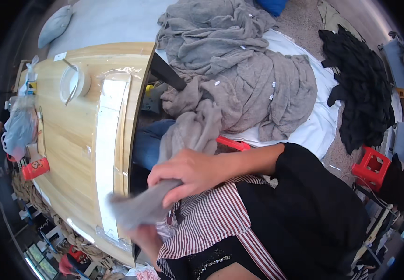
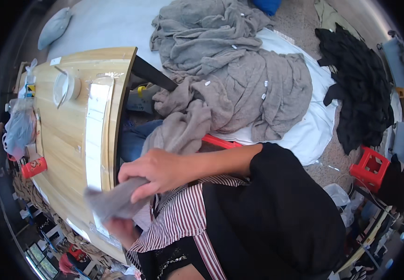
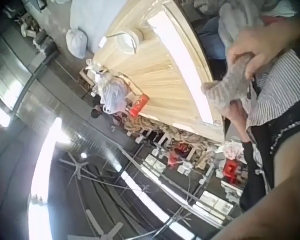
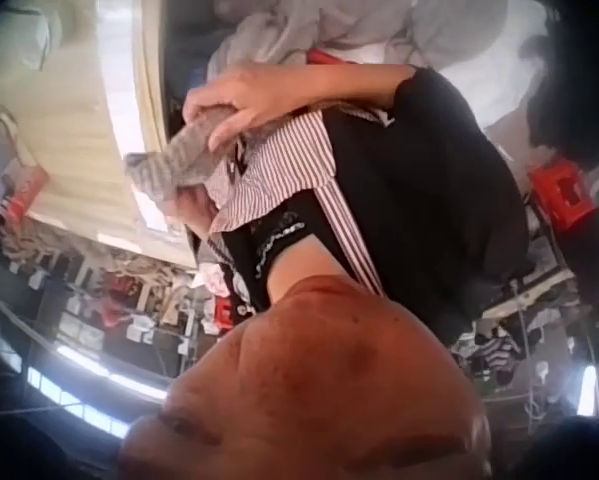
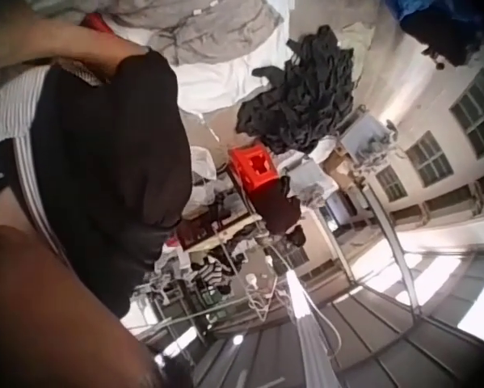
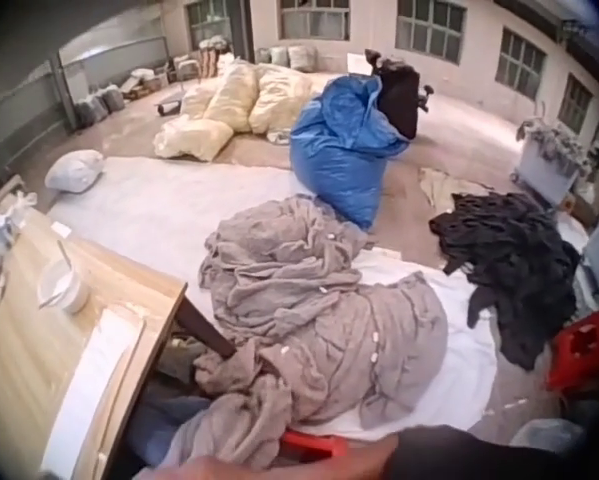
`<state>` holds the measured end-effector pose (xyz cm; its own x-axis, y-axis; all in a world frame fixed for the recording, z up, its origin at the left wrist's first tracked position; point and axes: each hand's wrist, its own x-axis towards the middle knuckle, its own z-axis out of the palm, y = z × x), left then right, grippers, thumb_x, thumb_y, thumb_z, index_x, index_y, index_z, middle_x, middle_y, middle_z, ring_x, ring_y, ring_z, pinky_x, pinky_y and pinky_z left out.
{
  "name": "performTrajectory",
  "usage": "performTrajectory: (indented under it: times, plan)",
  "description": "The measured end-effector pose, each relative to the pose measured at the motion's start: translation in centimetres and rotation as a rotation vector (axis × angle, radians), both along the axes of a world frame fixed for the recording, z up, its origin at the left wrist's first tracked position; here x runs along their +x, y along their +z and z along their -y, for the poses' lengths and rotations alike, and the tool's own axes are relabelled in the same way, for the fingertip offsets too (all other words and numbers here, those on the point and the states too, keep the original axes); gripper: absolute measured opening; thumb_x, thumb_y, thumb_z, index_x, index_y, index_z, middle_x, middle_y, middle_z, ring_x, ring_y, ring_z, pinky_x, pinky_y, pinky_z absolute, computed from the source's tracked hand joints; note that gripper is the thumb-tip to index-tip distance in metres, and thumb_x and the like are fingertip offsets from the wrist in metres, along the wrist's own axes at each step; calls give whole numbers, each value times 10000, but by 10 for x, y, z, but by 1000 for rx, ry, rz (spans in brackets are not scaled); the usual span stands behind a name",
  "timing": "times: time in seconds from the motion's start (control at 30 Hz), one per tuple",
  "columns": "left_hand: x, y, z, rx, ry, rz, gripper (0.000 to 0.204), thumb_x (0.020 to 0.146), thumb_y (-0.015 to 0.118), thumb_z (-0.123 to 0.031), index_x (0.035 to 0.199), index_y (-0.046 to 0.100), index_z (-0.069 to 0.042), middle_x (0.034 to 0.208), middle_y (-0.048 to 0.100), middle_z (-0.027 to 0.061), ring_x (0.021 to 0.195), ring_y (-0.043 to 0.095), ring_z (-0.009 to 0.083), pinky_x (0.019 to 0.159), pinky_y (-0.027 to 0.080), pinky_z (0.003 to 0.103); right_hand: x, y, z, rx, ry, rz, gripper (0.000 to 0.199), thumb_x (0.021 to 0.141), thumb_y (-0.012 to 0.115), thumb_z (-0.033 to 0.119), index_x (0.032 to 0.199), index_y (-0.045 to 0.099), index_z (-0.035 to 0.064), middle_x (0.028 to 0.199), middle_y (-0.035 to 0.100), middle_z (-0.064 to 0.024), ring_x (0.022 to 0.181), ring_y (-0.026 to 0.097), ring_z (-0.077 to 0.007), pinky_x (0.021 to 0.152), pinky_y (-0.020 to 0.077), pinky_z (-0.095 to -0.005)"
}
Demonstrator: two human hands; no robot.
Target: Inspecting and marking or cleaning knitted fabric pieces on a production table.
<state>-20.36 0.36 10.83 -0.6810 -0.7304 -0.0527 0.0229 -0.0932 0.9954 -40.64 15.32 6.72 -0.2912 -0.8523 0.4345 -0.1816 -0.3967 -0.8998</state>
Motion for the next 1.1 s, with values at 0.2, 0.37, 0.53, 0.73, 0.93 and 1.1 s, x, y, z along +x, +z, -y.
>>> performTrajectory:
  times: [0.2,0.37,0.53,0.73,0.93,1.1]
  plan:
    - [153,149,1,-2,-32,-677,190,919,414,-240,944,450,-55,737,419,9,703,443,143,738,381,341,-11,-80,-16,555,105,-613,323,677,721,257,923,643,63,879,652,-134,902,604,-343,761,468,-448]
    - [293,124,-52,-67,422,-685,436,930,396,-317,1232,529,-33,1234,574,145,1170,508,331,1046,350,505,-7,-68,-9,536,-14,166,295,721,682,71,1009,626,44,962,640,-55,925,596,-152,850,444,-272]
    - [357,-38,-101,400,1519,-34,407,823,502,-157,1197,534,2,1159,590,133,1076,573,271,944,473,427,37,3,2,435,623,238,229,755,672,61,975,619,23,969,611,-1,930,561,-104,852,430,-251]
    - [261,-88,-120,-281,933,778,662,730,686,-11,1341,432,-26,1258,542,171,1173,518,269,998,400,358,108,43,35,724,487,17,189,784,669,66,957,612,16,863,583,7,842,525,-85,795,431,-245]
    - [120,18,-80,-324,0,-43,551,750,708,-39,1262,510,10,1215,585,136,1142,557,221,969,423,320,145,104,43,299,577,-486,516,738,801,171,1146,531,7,1018,613,-48,966,583,-113,868,443,-251]
    - [122,43,-34,245,191,-209,269,818,629,-18,1081,619,36,969,675,90,868,655,168,771,520,265,122,96,46,506,489,-255,601,740,757,66,1252,446,18,1027,602,-49,1000,552,-112,865,431,-247]
